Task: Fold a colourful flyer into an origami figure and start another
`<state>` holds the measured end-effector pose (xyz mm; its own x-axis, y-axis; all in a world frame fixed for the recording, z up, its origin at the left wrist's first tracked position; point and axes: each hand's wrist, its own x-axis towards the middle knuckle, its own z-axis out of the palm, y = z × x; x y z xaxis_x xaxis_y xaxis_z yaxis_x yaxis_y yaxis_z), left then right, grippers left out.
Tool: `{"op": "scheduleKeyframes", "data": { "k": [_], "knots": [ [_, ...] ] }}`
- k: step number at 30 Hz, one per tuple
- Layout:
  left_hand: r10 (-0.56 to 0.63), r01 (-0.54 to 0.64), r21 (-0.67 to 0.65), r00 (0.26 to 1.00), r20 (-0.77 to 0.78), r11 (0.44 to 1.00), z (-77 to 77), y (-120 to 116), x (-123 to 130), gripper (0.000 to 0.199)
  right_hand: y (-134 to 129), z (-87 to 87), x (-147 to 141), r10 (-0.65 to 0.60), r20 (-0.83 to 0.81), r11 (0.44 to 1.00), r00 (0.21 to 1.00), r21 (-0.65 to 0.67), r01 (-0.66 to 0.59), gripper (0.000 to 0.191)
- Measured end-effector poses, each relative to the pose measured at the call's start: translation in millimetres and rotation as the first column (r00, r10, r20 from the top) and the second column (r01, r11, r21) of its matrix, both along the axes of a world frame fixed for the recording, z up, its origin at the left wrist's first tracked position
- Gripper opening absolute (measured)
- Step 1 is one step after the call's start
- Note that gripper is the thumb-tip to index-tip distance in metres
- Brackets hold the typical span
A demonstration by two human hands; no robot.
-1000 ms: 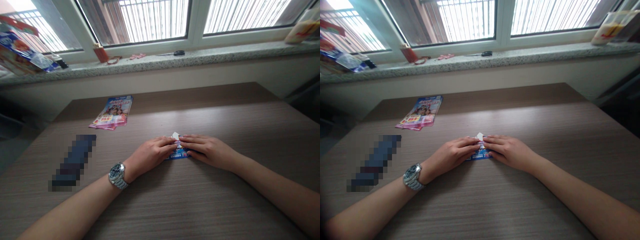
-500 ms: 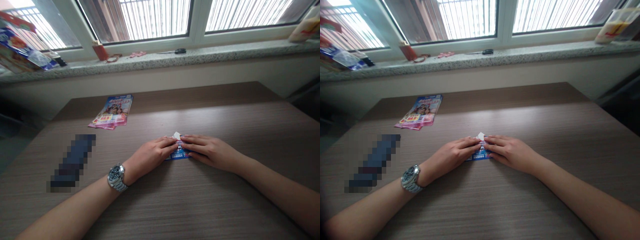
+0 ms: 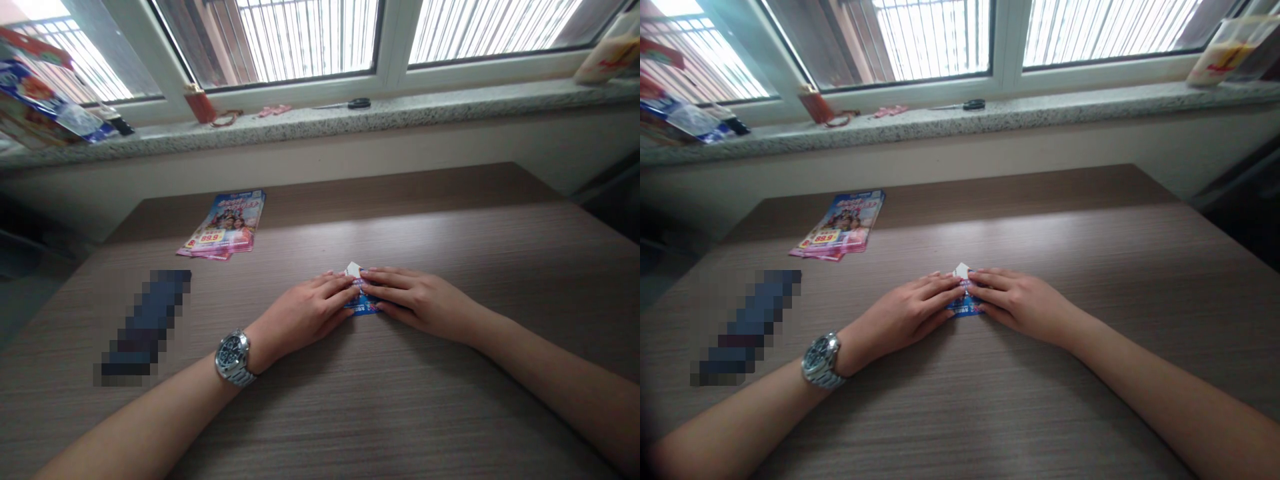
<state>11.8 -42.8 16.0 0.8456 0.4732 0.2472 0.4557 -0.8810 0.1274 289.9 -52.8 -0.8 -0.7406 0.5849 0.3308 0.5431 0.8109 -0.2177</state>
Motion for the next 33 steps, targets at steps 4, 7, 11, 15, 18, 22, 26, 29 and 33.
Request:
{"op": "scheduleKeyframes", "data": {
  "k": [4,7,11,15,18,22,26,29,33],
  "knots": [
    [0.014,-0.014,0.018,0.999,-0.031,1.0,-0.9,-1.3,-0.2,0.045,2.0,-1.3,1.4,-0.007,0.008,1.0,1.0,0.0,0.007,0.044],
    [0.026,-0.026,0.011,0.998,-0.065,1.0,-1.7,-1.4,-0.1,0.045,3.7,-2.2,2.3,-0.001,-0.005,1.0,1.0,-0.001,0.001,0.043],
    [0.026,-0.026,-0.005,0.995,-0.096,1.0,-1.4,-1.0,0.3,0.047,5.5,-2.0,4.2,0.029,-0.013,1.0,0.999,-0.008,-0.029,0.045],
    [0.019,-0.02,-0.005,0.993,-0.117,1.0,-1.2,-0.2,-0.4,0.046,6.0,-1.3,6.8,0.054,-0.003,0.998,0.999,-0.022,-0.054,0.046],
    [0.002,-0.003,-0.003,0.992,-0.127,1.0,-2.1,0.4,-1.0,0.046,5.8,-1.5,7.8,0.044,0.001,0.999,0.999,-0.026,-0.044,0.044],
    [-0.006,0.005,-0.013,0.994,-0.11,1.0,-2.4,1.4,-1.1,0.045,4.9,-2.0,8.5,0.021,0.012,0.999,1.0,-0.036,-0.02,0.045],
    [-0.04,0.037,-0.035,0.997,-0.071,0.999,-1.2,2.8,-2.0,0.044,4.1,-1.7,8.8,0.002,0.025,0.999,1.0,-0.038,-0.001,0.045],
    [-0.048,0.046,-0.044,0.997,-0.053,0.998,-0.8,3.0,-3.2,0.043,4.1,-0.7,9.1,0.008,0.041,1.0,0.999,-0.021,-0.007,0.044],
    [-0.027,0.026,-0.039,0.998,-0.048,0.999,-0.8,2.3,-3.3,0.044,3.9,1.2,10.0,0.021,0.086,1.0,0.996,0.021,-0.023,0.045]
  ]
}}
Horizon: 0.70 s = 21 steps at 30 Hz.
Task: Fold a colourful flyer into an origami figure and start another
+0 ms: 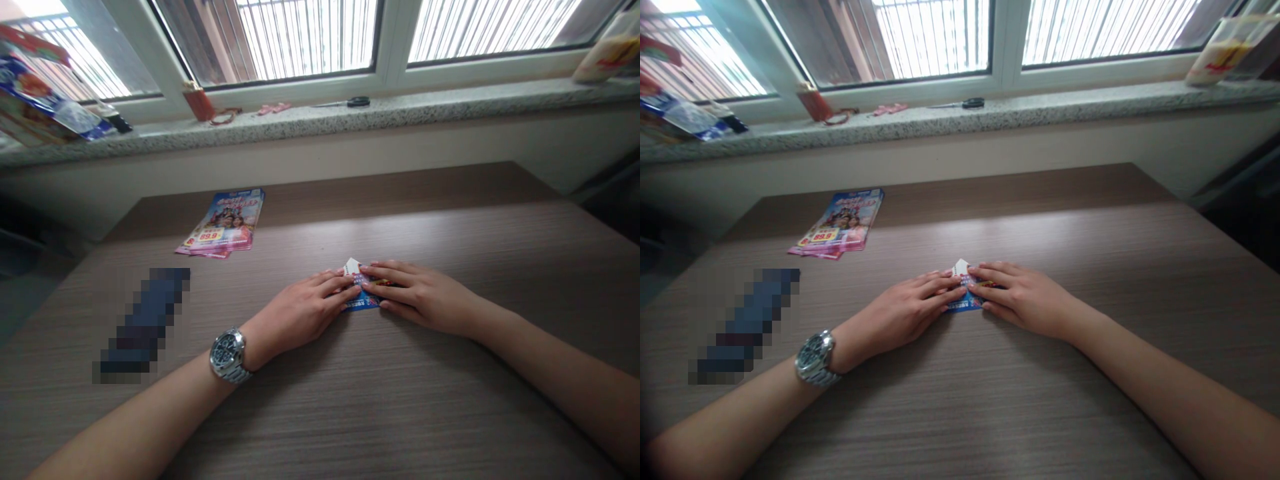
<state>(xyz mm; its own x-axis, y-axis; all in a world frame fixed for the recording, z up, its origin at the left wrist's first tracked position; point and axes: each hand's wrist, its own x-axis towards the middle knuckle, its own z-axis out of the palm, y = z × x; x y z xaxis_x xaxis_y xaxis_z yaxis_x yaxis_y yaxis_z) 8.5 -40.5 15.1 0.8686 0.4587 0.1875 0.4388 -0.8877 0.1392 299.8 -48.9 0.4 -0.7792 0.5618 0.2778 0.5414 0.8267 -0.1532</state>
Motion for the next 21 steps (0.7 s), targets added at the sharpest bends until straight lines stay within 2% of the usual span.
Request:
{"op": "scheduleKeyframes", "data": {
  "k": [8,13,17,21],
  "knots": [
    [0.018,-0.018,0.02,1.0,0.001,1.0,2.0,-1.3,4.1,0.043,-1.4,5.9,-6.0,-0.009,-0.011,0.996,1.0,0.09,0.01,0.04],
    [0.042,-0.042,0.019,0.999,0.003,0.999,4.2,-4.3,5.9,0.042,-1.9,7.8,-10.2,-0.067,-0.017,0.994,0.998,0.083,0.068,0.036],
    [0.092,-0.091,-0.04,0.995,0.029,0.995,8.0,-7.7,6.6,0.057,-0.7,8.1,-9.1,-0.072,-0.047,0.995,0.996,0.058,0.075,0.036],
    [0.065,-0.061,-0.075,0.997,0.044,0.995,10.2,-7.9,6.1,0.063,0.2,8.3,-7.6,-0.07,-0.068,0.996,0.995,0.042,0.073,0.037]
  ]
}}
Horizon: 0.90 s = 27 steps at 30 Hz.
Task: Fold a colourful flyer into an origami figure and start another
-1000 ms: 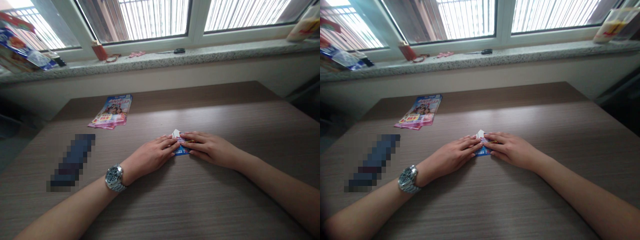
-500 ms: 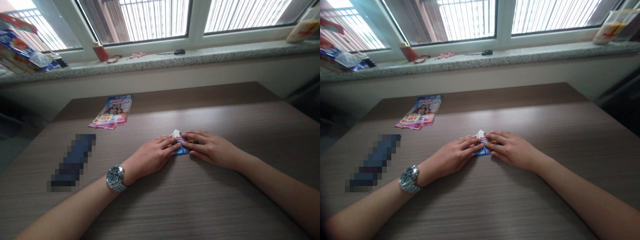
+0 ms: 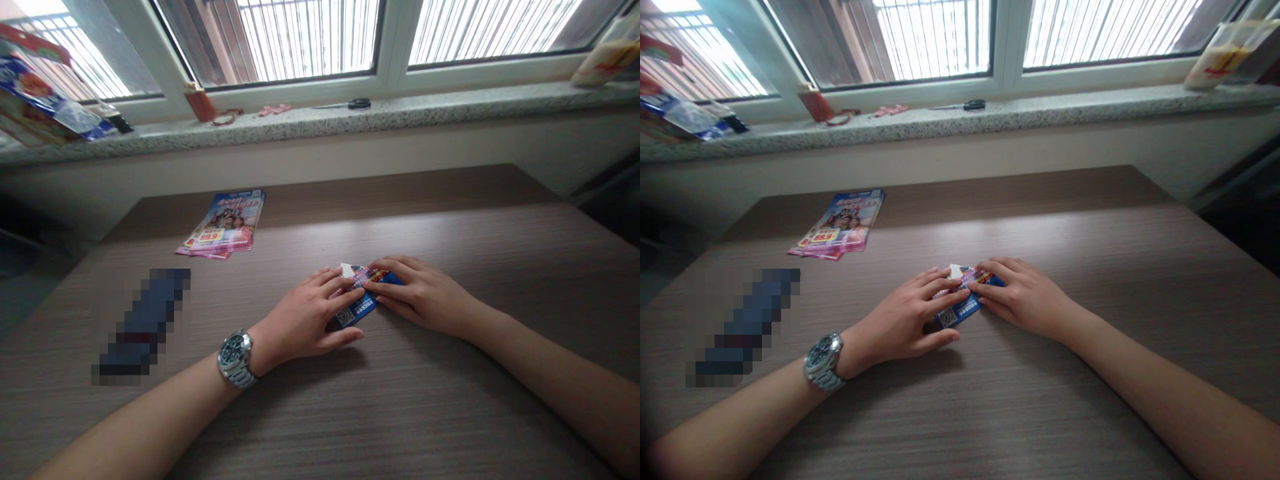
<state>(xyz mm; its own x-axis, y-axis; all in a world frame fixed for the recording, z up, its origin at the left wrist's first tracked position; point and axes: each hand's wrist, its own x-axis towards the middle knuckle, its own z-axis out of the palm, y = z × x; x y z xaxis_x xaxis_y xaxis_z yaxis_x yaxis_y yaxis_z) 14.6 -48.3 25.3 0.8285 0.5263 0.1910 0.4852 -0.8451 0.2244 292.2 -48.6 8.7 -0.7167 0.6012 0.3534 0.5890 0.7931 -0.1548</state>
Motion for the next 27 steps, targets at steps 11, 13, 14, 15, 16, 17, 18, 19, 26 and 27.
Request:
{"op": "scheduleKeyframes", "data": {
  "k": [11,13,14,15,16,17,18,19,26,27],
  "knots": [
    [-0.065,0.065,0.061,0.998,0.006,0.996,1.5,-5.0,1.9,0.058,1.5,-1.8,8.4,-0.008,-0.021,0.999,1.0,-0.044,0.007,0.036],
    [-0.075,0.075,0.05,0.997,0.003,0.996,0.2,-5.3,2.3,0.055,1.9,-2.8,9.8,-0.007,-0.019,0.998,1.0,-0.069,0.005,0.036],
    [-0.075,0.075,0.047,0.997,0.005,0.996,-0.7,-5.2,2.5,0.054,2.0,-3.2,10.2,-0.005,-0.017,0.997,1.0,-0.082,0.004,0.036],
    [-0.072,0.072,0.046,0.997,0.006,0.996,-1.7,-4.9,2.8,0.054,2.1,-3.5,10.3,-0.004,-0.016,0.996,1.0,-0.093,0.003,0.036],
    [-0.069,0.068,0.043,0.998,0.007,0.997,-2.6,-4.6,3.1,0.054,2.1,-3.8,10.3,-0.005,-0.016,0.995,1.0,-0.103,0.003,0.036],
    [-0.065,0.065,0.039,0.998,0.005,0.997,-3.5,-4.3,3.2,0.055,2.2,-4.1,10.1,-0.006,-0.018,0.994,1.0,-0.111,0.004,0.037],
    [-0.058,0.058,0.035,0.998,0.003,0.998,-4.2,-4.1,3.4,0.056,2.4,-4.5,9.9,-0.007,-0.022,0.993,1.0,-0.117,0.004,0.037],
    [-0.049,0.049,0.031,0.999,0.001,0.998,-4.7,-3.8,3.4,0.059,2.7,-4.9,9.7,-0.006,-0.026,0.993,1.0,-0.122,0.003,0.038],
    [-0.022,0.021,-0.02,1.0,-0.018,1.0,-3.9,-4.4,2.1,0.061,4.5,-7.4,10.2,0.007,-0.046,0.991,0.999,-0.131,-0.014,0.038],
    [-0.025,0.024,-0.023,0.999,-0.021,0.999,-3.5,-4.9,2.3,0.061,4.4,-7.2,10.2,0.009,-0.044,0.991,0.999,-0.135,-0.015,0.038]
  ]
}}
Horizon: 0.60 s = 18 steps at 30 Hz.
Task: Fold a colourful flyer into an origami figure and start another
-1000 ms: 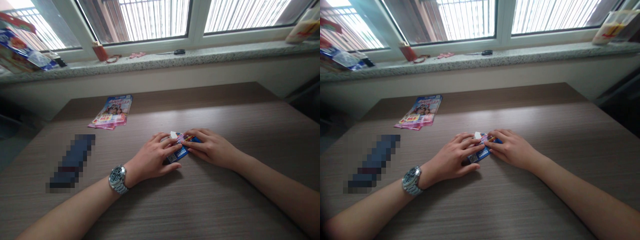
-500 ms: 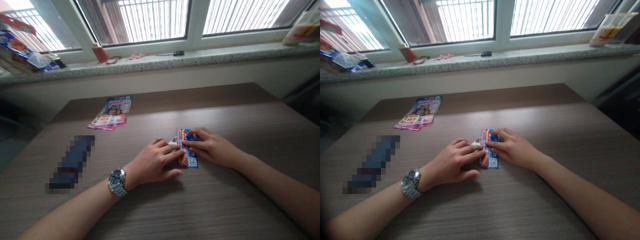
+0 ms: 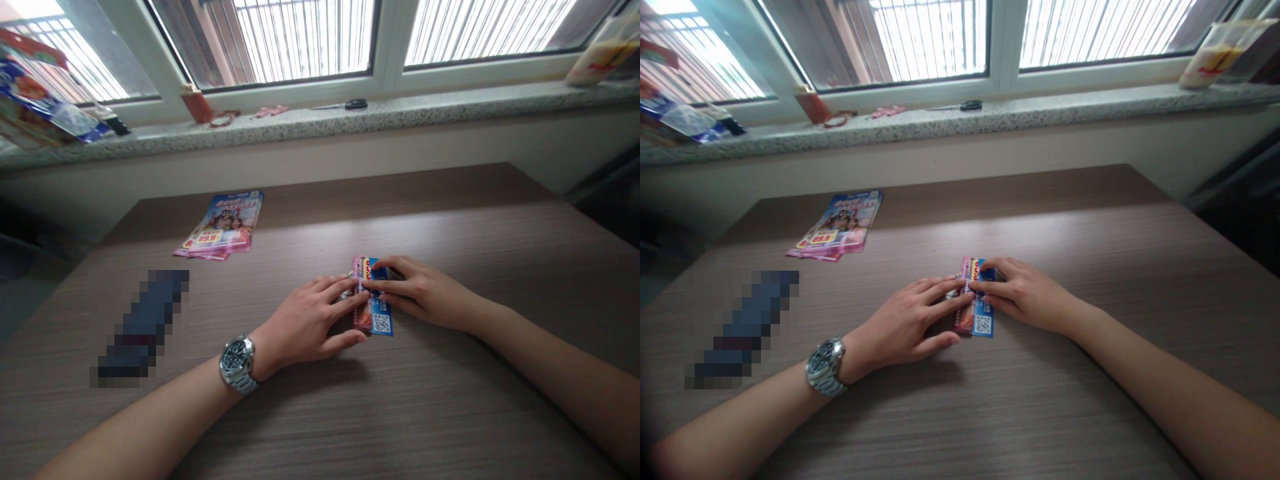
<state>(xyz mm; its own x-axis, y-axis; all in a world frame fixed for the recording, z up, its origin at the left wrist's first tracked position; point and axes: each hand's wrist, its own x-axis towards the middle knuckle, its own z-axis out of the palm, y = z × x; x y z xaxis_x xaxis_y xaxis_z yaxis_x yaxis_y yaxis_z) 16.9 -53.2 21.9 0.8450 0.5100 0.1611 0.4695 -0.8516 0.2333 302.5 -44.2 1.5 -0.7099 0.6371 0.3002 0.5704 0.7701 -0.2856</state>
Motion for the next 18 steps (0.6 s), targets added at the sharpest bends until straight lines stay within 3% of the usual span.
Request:
{"op": "scheduleKeyframes", "data": {
  "k": [8,14,18],
  "knots": [
    [-0.001,0.001,0.009,1.0,-0.019,1.0,3.3,-2.3,3.3,0.056,1.1,-1.6,-1.8,0.017,-0.042,0.999,0.999,-0.031,-0.018,0.036],
    [0.003,-0.002,0.025,0.999,-0.035,1.0,5.3,-4.0,4.4,0.055,2.4,-1.2,-11.8,-0.098,-0.209,0.993,0.973,-0.091,0.081,0.02],
    [0.006,-0.004,0.037,0.999,-0.04,0.999,4.7,-6.6,5.5,0.056,4.1,-3.1,-20.9,-0.157,-0.229,0.987,0.961,-0.066,0.145,0.011]
  ]
}}
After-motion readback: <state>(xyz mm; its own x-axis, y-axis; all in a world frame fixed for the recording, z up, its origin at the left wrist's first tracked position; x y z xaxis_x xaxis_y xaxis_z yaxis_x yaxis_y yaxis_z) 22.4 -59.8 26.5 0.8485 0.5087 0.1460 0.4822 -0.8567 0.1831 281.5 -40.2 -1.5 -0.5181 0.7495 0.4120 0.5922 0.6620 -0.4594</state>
